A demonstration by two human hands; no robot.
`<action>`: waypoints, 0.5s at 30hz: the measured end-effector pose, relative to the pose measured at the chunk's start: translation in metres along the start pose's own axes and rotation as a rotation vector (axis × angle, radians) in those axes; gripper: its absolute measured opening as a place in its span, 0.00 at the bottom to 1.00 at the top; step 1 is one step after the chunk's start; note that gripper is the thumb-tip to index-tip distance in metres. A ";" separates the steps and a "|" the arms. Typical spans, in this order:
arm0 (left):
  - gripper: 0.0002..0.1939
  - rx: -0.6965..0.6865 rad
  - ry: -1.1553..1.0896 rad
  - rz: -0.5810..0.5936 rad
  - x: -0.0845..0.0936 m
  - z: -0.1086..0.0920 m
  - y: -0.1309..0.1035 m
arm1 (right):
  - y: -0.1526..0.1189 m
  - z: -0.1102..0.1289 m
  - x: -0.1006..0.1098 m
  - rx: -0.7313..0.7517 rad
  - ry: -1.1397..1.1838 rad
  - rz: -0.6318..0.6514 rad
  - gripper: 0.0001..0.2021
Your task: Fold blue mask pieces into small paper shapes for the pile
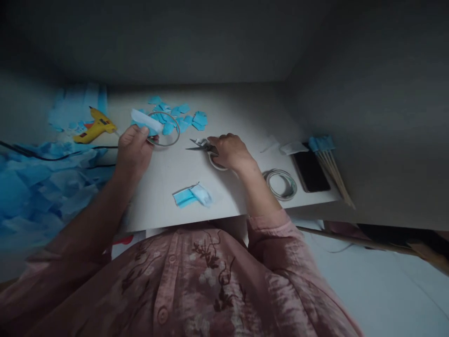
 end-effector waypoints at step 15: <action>0.15 -0.022 0.208 -0.072 0.002 -0.003 -0.003 | 0.038 0.015 0.001 0.019 0.206 -0.188 0.16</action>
Point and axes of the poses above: each hand's wrist, its own y-axis towards the middle knuckle, its own x-axis out of the back of the hand, z = x × y, the point moved 5 cm from there along y, towards the middle knuckle
